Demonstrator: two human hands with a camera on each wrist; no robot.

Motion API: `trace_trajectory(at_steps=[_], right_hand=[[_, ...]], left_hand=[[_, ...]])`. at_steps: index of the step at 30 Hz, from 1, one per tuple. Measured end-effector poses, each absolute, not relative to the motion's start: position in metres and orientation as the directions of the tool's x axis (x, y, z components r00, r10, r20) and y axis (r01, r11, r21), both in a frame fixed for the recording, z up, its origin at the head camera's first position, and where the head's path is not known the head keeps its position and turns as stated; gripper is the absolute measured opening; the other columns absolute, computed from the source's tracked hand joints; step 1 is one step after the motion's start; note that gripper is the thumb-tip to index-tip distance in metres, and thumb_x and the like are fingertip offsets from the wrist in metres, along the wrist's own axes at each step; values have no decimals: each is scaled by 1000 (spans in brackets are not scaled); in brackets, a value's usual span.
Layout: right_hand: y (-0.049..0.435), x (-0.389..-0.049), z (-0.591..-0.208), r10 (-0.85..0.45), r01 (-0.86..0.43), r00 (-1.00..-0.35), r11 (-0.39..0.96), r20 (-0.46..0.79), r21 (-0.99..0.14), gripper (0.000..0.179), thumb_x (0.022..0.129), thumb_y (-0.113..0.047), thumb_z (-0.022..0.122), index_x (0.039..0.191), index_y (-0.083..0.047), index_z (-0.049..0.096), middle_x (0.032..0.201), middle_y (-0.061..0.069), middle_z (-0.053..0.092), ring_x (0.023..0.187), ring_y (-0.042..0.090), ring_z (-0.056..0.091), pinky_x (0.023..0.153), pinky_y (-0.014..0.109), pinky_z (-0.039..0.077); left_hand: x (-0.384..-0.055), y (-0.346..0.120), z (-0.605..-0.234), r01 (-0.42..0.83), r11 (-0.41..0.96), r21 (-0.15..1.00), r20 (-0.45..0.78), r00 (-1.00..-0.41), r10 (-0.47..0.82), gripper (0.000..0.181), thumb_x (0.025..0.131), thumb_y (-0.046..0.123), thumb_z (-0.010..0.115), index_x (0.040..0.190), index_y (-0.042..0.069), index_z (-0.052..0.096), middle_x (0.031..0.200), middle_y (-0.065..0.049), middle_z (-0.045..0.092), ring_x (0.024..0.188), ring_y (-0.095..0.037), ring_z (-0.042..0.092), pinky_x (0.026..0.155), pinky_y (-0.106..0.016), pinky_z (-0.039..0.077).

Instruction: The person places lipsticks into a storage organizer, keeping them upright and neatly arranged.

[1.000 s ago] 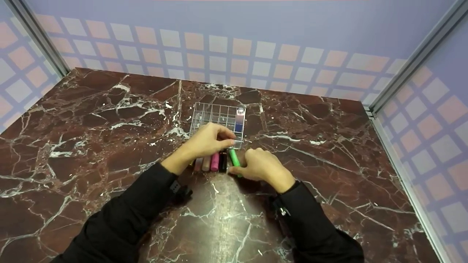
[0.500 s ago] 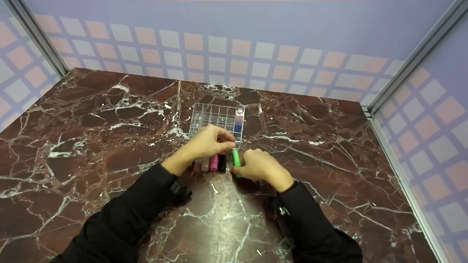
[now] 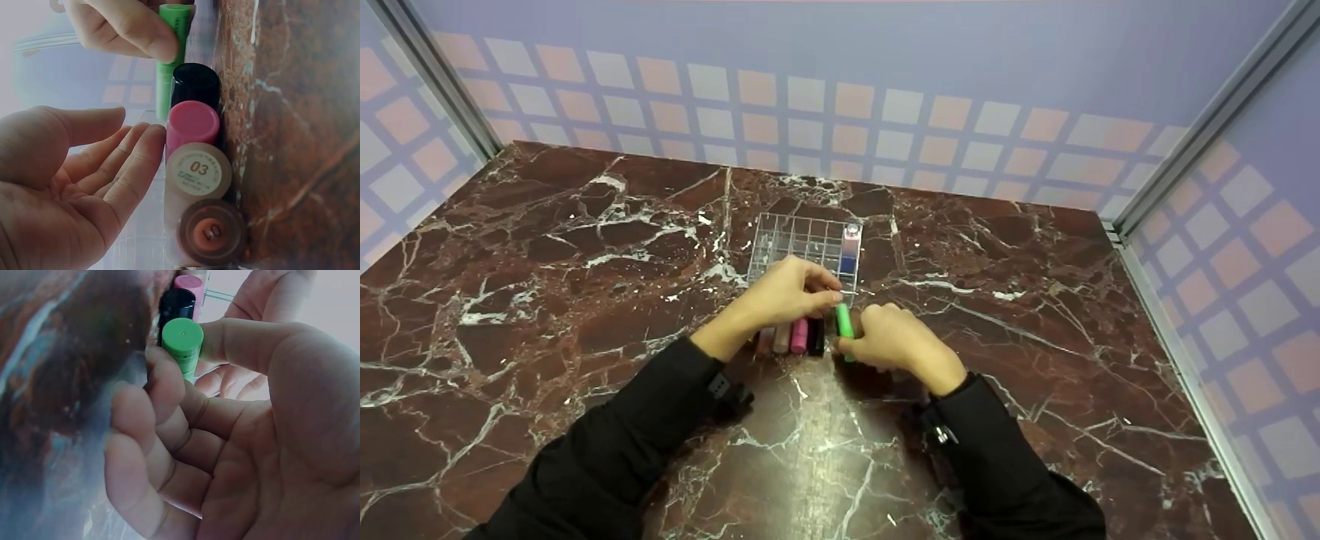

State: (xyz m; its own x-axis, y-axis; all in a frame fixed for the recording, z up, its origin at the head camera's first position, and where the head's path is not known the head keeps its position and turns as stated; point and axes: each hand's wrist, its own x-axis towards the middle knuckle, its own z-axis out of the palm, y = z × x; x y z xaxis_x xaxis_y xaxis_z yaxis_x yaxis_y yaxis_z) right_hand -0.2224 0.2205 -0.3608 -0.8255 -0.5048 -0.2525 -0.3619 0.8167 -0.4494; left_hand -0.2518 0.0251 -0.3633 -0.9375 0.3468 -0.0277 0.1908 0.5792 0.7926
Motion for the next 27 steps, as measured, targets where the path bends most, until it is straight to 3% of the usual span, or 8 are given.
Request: trace_trajectory(at_steps=[9,18,27], right_hand=[[221,-220,-355,-511,-353,-827,797,-235,-491,36,100,-34,66,76,-8,73,63,1,68,52,13,64,48,28,51],[220,-220,-350,-481,-335,-848,811,-223,-480,40,102,-38,64,76,-8,73,64,3,69,55,19,67,48,26,50],[221,-219,-349,-475,-349,-866,797,-154,-494,41,101,-37,64,68,-13,63,56,-3,58,48,10,56,44,23,42]], left_hand=[[-251,25,-364,166,563,809,-42,-940,337,18,98,22,74,111,10,77,97,-1,76,73,-11,68,82,-28,57],[-249,25,-362,144,548,824,-52,-944,326,18,98,21,74,111,8,77,97,-2,76,72,-11,69,76,-24,58],[-249,26,-362,138,528,838,-50,-944,326,19,99,23,72,110,8,77,90,-3,76,65,-12,66,62,-22,57]])
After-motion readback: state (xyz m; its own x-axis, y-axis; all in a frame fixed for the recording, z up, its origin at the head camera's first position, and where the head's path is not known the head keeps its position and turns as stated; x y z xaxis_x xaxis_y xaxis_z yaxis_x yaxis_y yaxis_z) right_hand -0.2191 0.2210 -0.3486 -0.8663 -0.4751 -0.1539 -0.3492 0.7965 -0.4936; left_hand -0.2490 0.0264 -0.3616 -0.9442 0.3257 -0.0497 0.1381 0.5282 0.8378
